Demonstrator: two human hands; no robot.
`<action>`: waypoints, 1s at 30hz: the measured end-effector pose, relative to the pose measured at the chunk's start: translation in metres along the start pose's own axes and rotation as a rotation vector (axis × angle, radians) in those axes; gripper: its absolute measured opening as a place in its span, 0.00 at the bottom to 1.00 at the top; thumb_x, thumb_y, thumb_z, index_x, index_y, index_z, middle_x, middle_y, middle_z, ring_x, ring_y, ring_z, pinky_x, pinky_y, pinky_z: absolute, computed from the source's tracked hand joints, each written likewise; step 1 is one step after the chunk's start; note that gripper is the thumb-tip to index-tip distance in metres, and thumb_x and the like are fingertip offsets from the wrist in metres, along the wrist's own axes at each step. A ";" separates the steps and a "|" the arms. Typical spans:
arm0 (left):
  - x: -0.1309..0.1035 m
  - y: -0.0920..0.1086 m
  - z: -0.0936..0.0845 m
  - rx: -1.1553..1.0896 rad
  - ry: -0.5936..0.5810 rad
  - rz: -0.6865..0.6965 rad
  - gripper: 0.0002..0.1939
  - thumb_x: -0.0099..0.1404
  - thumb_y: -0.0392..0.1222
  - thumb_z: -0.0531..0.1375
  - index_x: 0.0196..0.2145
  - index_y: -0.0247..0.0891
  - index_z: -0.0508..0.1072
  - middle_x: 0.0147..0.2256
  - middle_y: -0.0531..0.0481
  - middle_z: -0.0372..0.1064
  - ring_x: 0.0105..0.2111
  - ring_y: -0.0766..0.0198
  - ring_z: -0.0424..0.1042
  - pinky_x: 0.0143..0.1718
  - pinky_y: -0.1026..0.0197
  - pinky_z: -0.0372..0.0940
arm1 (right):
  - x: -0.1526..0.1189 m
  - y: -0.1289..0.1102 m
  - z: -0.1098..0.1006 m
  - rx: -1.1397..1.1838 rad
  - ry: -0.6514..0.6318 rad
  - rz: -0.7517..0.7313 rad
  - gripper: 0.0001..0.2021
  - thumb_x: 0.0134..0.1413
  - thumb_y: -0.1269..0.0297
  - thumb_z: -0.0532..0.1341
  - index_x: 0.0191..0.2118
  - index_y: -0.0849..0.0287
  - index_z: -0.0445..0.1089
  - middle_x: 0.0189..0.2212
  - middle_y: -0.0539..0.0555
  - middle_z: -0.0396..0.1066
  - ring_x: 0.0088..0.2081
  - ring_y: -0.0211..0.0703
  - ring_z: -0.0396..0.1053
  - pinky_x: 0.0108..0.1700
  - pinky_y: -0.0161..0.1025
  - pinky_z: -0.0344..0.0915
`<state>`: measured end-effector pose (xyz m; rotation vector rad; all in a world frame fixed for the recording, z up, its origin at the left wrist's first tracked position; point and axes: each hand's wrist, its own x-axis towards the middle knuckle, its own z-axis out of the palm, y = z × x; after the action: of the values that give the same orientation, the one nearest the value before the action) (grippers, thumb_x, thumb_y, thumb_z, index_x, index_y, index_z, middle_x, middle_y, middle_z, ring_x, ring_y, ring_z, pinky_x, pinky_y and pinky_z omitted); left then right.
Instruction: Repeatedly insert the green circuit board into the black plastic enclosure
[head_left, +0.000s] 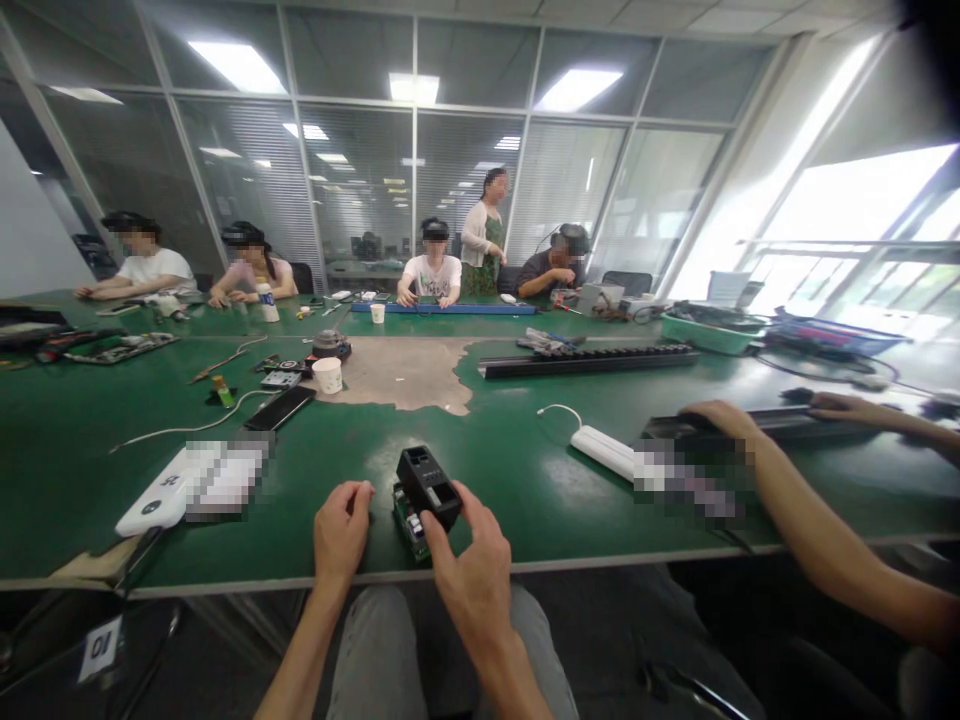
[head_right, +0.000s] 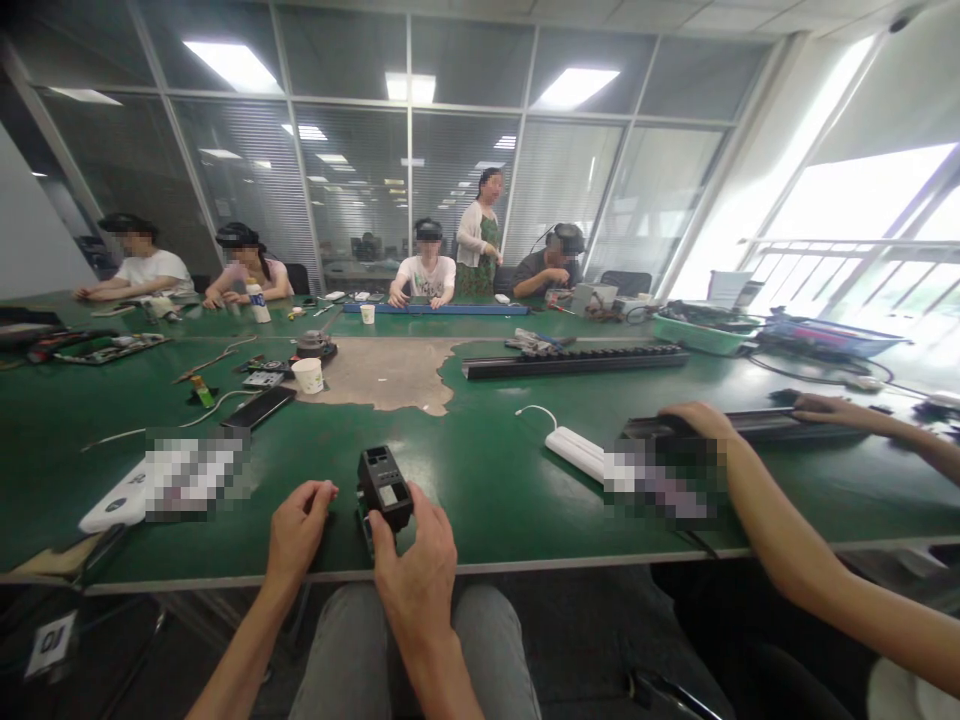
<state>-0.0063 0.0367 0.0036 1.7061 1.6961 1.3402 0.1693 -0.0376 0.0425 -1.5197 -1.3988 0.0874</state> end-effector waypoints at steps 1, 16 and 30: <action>0.000 0.000 0.000 0.003 0.000 0.001 0.18 0.67 0.54 0.52 0.32 0.41 0.75 0.32 0.51 0.76 0.34 0.59 0.73 0.35 0.62 0.62 | 0.003 0.003 -0.003 0.004 0.019 0.015 0.23 0.58 0.53 0.60 0.55 0.60 0.67 0.48 0.60 0.73 0.49 0.51 0.70 0.52 0.48 0.66; 0.001 0.002 0.001 0.017 0.009 0.016 0.18 0.67 0.54 0.53 0.31 0.41 0.75 0.33 0.50 0.77 0.35 0.58 0.73 0.38 0.60 0.63 | -0.005 0.067 -0.001 -0.165 -0.010 0.074 0.25 0.59 0.50 0.58 0.55 0.62 0.66 0.46 0.62 0.73 0.48 0.54 0.69 0.51 0.51 0.65; 0.000 0.001 0.002 0.007 -0.004 0.024 0.17 0.68 0.54 0.52 0.32 0.42 0.75 0.34 0.50 0.76 0.36 0.59 0.73 0.38 0.61 0.62 | -0.012 0.077 -0.001 -0.175 -0.022 0.007 0.35 0.58 0.49 0.60 0.64 0.64 0.55 0.57 0.65 0.66 0.56 0.56 0.65 0.57 0.53 0.62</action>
<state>-0.0042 0.0372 0.0033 1.7374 1.6852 1.3420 0.2201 -0.0320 -0.0168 -1.6721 -1.4491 -0.0148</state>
